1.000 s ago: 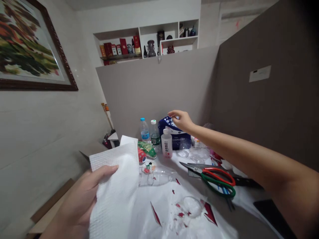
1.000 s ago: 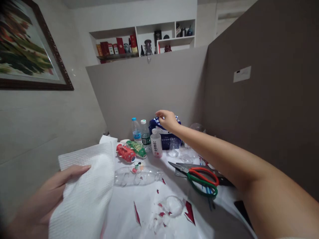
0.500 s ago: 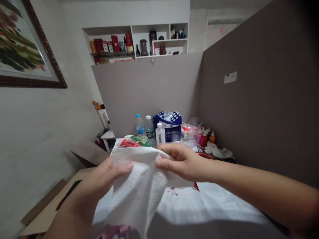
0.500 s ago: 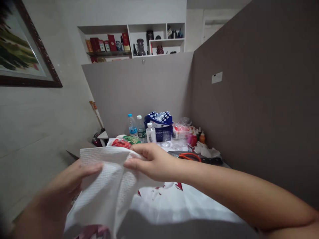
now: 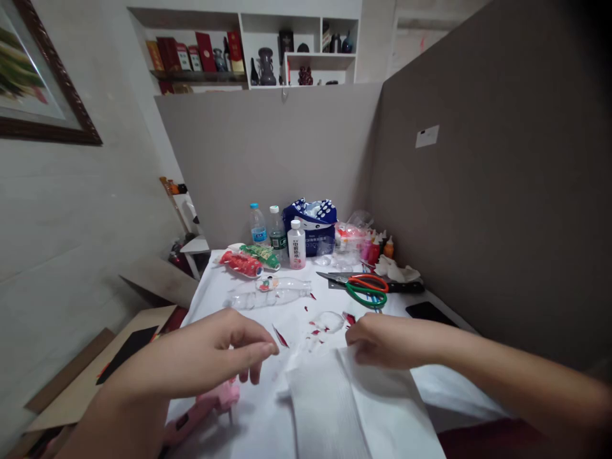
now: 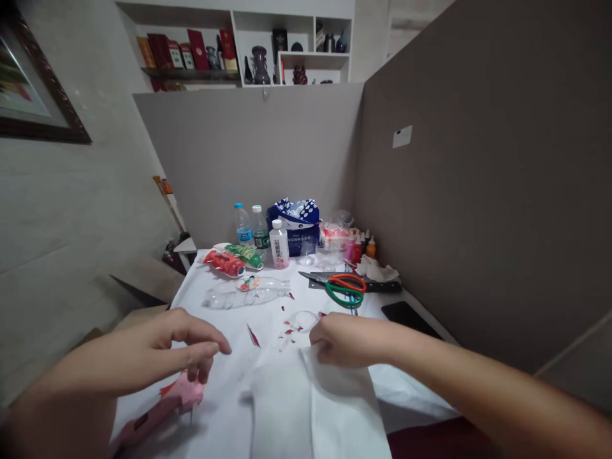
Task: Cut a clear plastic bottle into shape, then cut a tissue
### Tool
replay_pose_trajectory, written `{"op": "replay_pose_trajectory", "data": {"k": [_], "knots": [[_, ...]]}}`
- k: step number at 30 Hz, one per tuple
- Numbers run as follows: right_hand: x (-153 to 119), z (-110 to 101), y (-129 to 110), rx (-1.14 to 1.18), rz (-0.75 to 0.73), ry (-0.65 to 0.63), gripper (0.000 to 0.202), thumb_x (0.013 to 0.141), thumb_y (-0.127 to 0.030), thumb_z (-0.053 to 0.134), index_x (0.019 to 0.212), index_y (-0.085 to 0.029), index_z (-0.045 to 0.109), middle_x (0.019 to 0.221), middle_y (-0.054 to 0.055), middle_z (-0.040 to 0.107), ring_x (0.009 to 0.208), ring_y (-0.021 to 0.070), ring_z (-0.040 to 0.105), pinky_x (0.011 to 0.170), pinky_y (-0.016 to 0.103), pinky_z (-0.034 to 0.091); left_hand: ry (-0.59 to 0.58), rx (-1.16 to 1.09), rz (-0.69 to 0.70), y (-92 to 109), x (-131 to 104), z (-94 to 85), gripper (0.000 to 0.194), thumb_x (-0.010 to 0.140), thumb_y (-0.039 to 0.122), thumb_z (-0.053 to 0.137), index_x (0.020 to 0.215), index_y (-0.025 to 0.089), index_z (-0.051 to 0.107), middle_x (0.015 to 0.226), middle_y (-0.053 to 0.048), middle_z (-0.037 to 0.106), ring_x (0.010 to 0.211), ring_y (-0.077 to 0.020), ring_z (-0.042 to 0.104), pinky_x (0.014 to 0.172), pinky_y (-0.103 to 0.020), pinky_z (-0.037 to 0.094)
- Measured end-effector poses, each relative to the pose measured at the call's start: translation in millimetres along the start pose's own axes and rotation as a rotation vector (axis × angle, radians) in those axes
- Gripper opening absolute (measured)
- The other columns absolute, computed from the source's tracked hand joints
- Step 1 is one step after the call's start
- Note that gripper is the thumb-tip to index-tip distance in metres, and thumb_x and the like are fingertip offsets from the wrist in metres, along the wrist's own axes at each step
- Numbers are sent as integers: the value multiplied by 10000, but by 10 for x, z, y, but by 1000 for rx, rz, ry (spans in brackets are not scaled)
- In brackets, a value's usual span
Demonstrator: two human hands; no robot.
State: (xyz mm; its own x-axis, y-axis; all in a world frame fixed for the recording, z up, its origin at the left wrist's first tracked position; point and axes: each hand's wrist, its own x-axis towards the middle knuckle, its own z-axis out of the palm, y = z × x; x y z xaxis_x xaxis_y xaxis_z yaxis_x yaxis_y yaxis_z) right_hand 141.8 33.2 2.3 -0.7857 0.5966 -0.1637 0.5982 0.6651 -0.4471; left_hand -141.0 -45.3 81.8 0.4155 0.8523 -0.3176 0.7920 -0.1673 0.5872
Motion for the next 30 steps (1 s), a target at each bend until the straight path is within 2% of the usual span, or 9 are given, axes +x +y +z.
{"op": "replay_pose_trajectory", "data": {"k": [6,9,11,14,16,19,23,26,30], "knots": [[204,290,-15,-138,-174,238,189,846,-88,464,812,-157,637,850,98,618,801,210,526,765,356,364,243,141,-15,-91,254,70,576,776,598,542,1250,273,574,1032,-31,690,962,-222,612,810,-285,459],[278,337,-168,-92,-268,311,180,874,-129,466,859,-170,640,835,88,626,811,207,530,849,386,344,198,226,31,-131,366,215,833,611,637,680,1334,266,499,1156,-63,642,1069,-279,570,886,-323,431],[313,369,-276,-13,-279,379,182,902,-195,460,877,-175,639,833,89,629,812,209,532,854,393,348,119,253,31,-122,413,305,807,572,662,687,1262,261,568,1103,-60,661,984,-281,606,785,-299,451],[342,395,-363,177,-228,486,166,904,-303,500,925,-184,614,871,83,632,852,210,541,839,374,378,25,321,-6,-90,432,376,497,758,630,512,935,206,702,852,-49,692,738,-220,616,589,-261,397],[337,392,-342,341,-164,519,254,843,-346,608,1044,-196,569,959,73,632,896,201,555,835,344,408,8,325,-83,-86,421,368,507,827,603,403,776,180,677,716,-35,664,615,-180,565,514,-252,330],[281,394,-204,591,-60,413,555,683,-364,772,1159,-213,527,1027,56,638,861,194,596,762,313,472,-32,170,-154,-118,397,294,516,834,618,375,743,178,629,666,-8,633,585,-158,537,495,-238,318],[126,444,55,884,8,122,376,687,-467,738,864,-149,642,819,46,681,729,195,634,649,291,509,-116,-1,-202,-153,385,186,478,841,598,377,730,186,592,660,14,609,586,-143,536,495,-222,354],[-13,445,218,1034,78,115,374,789,-502,631,911,-149,608,803,37,658,696,152,611,642,260,483,-118,34,-240,-130,409,177,429,821,584,426,752,194,591,706,22,618,608,-138,532,492,-215,352],[-134,348,344,1112,181,113,383,763,-511,671,842,-141,608,665,-12,565,524,78,466,490,192,363,-90,178,-252,-91,475,249,495,784,661,442,710,193,585,730,4,643,628,-153,533,496,-233,313]]}}
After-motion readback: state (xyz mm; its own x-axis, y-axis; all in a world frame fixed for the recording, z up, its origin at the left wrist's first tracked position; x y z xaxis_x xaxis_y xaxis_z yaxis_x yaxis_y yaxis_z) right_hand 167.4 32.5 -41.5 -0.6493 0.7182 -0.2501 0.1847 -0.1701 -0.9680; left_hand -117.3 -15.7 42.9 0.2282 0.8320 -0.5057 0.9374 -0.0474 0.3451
